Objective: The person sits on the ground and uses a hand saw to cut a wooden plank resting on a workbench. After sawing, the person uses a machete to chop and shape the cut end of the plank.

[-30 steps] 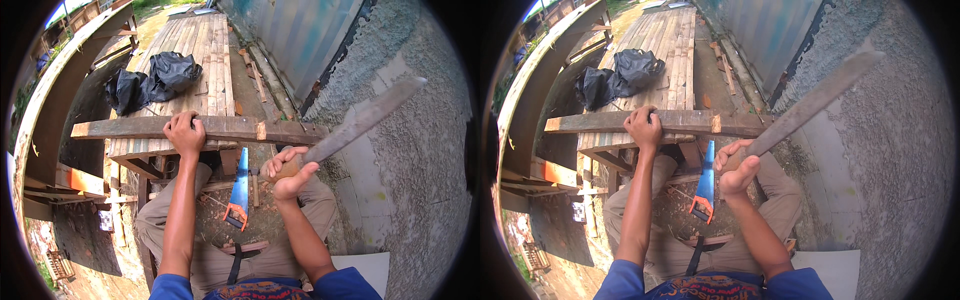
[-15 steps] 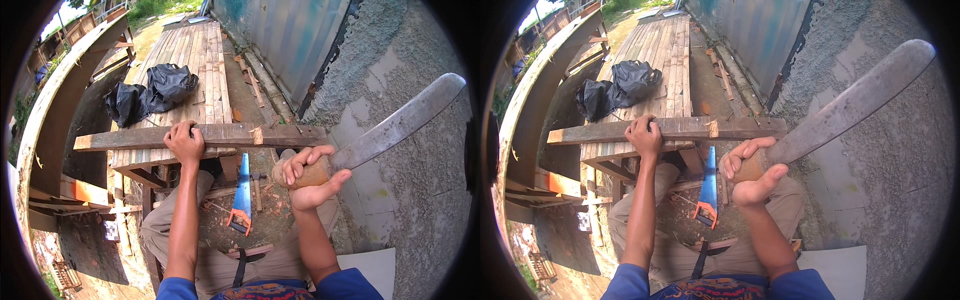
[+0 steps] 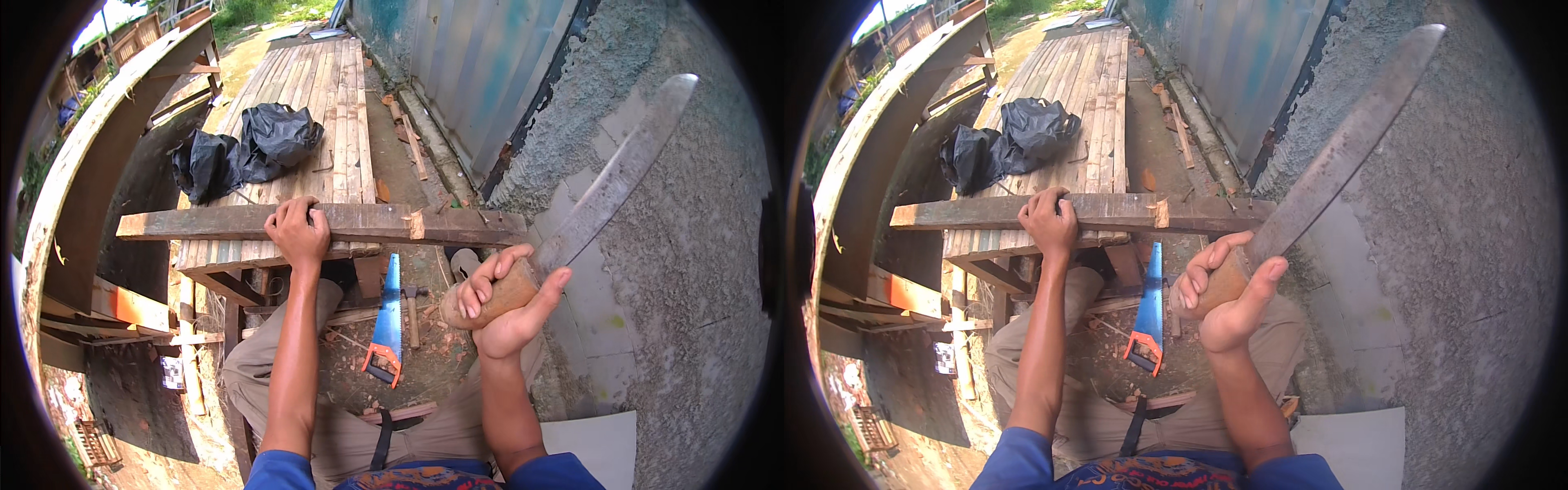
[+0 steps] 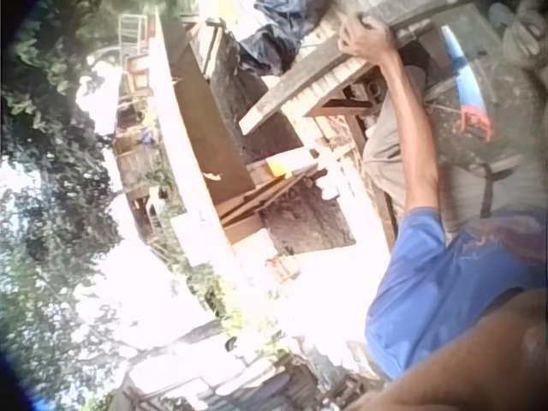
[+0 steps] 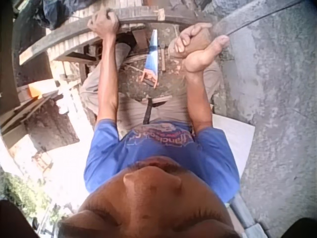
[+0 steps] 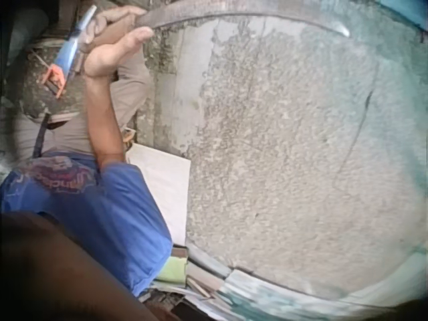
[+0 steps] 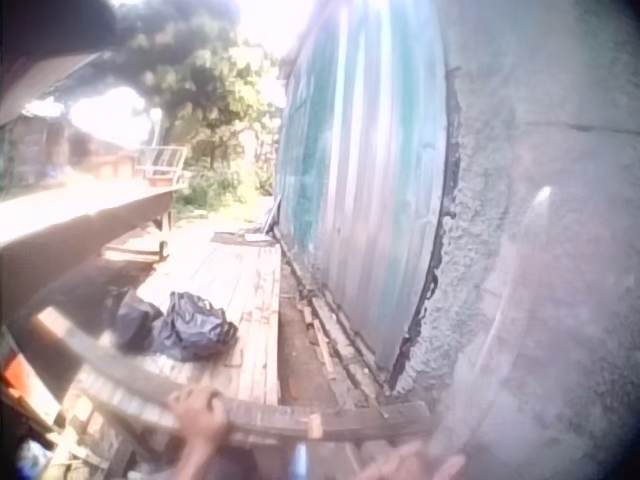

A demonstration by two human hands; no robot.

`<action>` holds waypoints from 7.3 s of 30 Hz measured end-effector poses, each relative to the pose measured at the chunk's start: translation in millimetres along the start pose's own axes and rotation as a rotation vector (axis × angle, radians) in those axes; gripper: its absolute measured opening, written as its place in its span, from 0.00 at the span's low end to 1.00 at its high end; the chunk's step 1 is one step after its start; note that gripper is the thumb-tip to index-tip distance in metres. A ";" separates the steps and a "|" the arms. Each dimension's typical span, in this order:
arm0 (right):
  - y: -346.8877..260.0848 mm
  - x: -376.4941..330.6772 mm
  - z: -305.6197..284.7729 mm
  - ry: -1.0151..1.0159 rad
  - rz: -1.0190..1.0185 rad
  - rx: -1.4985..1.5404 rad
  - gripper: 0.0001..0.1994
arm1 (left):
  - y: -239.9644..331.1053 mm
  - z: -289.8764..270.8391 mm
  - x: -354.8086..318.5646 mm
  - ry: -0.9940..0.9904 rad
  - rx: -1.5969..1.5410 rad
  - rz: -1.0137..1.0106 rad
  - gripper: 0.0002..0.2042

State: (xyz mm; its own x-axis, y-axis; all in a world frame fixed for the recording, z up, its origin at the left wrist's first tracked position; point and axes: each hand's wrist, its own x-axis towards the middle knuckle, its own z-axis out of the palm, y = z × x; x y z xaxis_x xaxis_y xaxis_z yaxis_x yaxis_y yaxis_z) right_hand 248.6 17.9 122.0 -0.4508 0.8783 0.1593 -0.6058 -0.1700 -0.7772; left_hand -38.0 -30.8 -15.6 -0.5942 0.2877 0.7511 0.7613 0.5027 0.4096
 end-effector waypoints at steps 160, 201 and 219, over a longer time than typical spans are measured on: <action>82.0 -25.1 -50.4 -0.024 0.491 -0.129 0.34 | 58.9 11.8 -12.5 -0.001 -0.184 0.259 0.05; 40.5 -13.7 -26.1 -0.097 0.017 0.061 0.10 | 62.3 24.7 10.1 -0.266 0.010 0.129 0.15; 10.3 -4.3 -12.8 -0.137 -0.199 0.056 0.09 | 64.5 27.7 12.3 -0.301 0.022 0.107 0.16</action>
State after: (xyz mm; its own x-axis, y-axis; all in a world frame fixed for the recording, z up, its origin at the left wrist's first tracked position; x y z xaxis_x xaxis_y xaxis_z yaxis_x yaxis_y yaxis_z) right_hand 252.6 18.1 105.5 -0.4017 0.8286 0.3900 -0.7251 -0.0277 -0.6881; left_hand -3.4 27.8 5.7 -0.5637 0.5663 0.6013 0.8197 0.4732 0.3229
